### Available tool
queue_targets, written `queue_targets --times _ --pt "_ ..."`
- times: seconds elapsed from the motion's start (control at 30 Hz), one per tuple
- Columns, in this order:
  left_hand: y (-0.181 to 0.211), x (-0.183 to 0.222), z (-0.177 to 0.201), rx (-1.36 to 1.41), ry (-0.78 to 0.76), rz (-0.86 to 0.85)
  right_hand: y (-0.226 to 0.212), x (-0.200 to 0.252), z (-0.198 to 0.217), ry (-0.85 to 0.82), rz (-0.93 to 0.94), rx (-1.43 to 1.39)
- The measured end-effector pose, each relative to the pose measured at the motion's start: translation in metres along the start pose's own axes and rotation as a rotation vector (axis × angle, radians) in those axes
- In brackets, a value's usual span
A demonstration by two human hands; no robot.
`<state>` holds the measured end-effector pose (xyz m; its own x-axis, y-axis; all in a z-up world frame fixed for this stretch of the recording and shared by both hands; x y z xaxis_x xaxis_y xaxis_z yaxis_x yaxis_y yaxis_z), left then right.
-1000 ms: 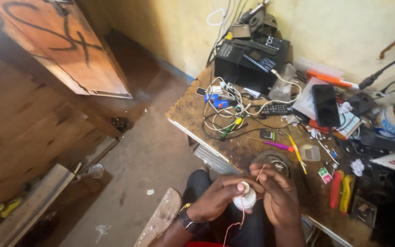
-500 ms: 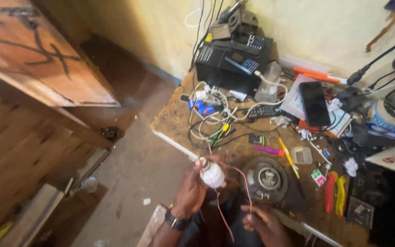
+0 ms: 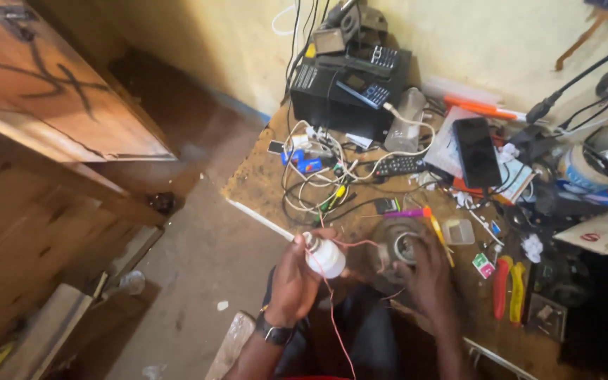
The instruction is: Repairing a speaker by stripping wires and soldering them to the speaker terminals on a workbench.
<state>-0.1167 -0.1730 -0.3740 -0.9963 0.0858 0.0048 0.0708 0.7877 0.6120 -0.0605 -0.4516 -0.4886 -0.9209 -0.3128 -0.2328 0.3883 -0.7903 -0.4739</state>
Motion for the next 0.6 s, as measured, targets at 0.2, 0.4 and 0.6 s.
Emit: queue_targets --times 0.2,0.4,0.6 --pt "-0.004 -0.002 0.002 0.066 -0.038 0.037 -0.100 -0.010 0.051 -0.180 -0.223 -0.600" --pt "-0.017 -0.014 0.019 0.223 -0.027 0.008 -0.081 0.017 -0.041 -0.142 -0.380 -1.191" --pt "-0.011 -0.033 0.047 0.213 0.119 -0.188 -0.104 0.044 -0.049 -0.311 -0.528 -1.181"
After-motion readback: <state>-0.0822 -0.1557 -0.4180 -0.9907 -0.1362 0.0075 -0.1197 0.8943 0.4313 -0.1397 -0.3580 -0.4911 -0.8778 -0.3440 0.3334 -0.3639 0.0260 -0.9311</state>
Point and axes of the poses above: each hand's wrist, its own x-axis away from the middle knuckle, its own z-axis out of the back of the hand, y = z × x, the point moved 4 cm from there along -x, towards the middle knuckle, and after that the axes turned 9 degrees about -y, right-handed, at the moved point
